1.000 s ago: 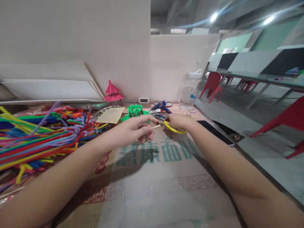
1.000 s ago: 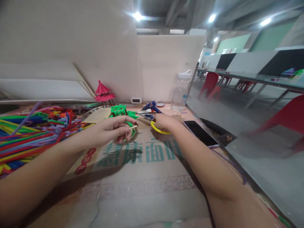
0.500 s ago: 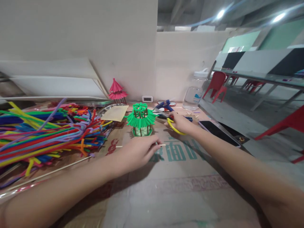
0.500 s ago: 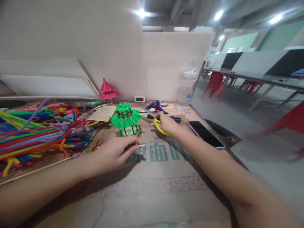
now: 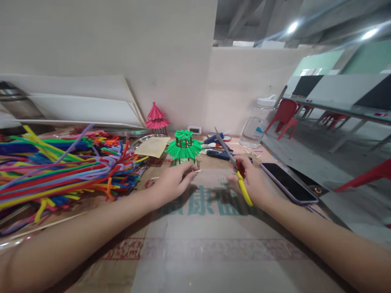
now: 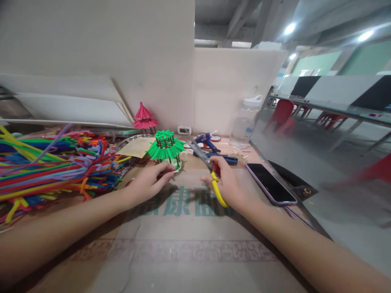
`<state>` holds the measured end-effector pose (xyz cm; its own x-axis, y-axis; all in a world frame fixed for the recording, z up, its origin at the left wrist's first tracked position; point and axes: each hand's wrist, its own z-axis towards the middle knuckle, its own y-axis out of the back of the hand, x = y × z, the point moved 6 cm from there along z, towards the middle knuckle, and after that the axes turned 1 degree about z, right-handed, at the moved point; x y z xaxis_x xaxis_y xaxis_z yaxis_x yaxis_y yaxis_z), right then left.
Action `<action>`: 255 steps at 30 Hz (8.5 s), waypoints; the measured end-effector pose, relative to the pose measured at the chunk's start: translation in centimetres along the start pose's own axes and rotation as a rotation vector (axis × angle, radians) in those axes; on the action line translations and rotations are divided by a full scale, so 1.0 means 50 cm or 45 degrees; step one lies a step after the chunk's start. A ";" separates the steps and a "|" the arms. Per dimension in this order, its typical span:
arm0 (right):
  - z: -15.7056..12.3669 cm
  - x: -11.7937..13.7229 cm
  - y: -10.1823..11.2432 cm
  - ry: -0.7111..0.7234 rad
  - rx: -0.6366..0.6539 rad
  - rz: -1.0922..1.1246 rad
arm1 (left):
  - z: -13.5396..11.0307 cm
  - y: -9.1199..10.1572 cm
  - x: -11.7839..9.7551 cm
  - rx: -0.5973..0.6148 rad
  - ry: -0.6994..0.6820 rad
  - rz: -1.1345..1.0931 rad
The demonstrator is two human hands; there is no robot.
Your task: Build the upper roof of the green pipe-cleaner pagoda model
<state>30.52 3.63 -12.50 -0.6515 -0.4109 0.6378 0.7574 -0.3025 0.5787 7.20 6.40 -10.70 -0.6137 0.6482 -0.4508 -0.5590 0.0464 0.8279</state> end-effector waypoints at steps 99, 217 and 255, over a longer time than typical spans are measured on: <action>-0.051 0.086 -0.041 0.408 0.303 -0.339 | -0.061 -0.007 -0.041 -0.373 -0.291 -0.256; 0.092 -0.060 -0.099 -0.004 0.476 -0.549 | -0.047 -0.039 -0.036 -0.198 -0.506 -0.054; 0.118 -0.056 0.069 -0.129 0.285 -0.449 | -0.011 -0.046 0.030 0.005 0.087 -0.014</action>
<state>34.71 8.83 -9.28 -0.8782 -0.2261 0.4214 0.4664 -0.2104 0.8592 7.24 6.83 -13.46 -0.6443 0.5942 -0.4816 -0.5638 0.0564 0.8240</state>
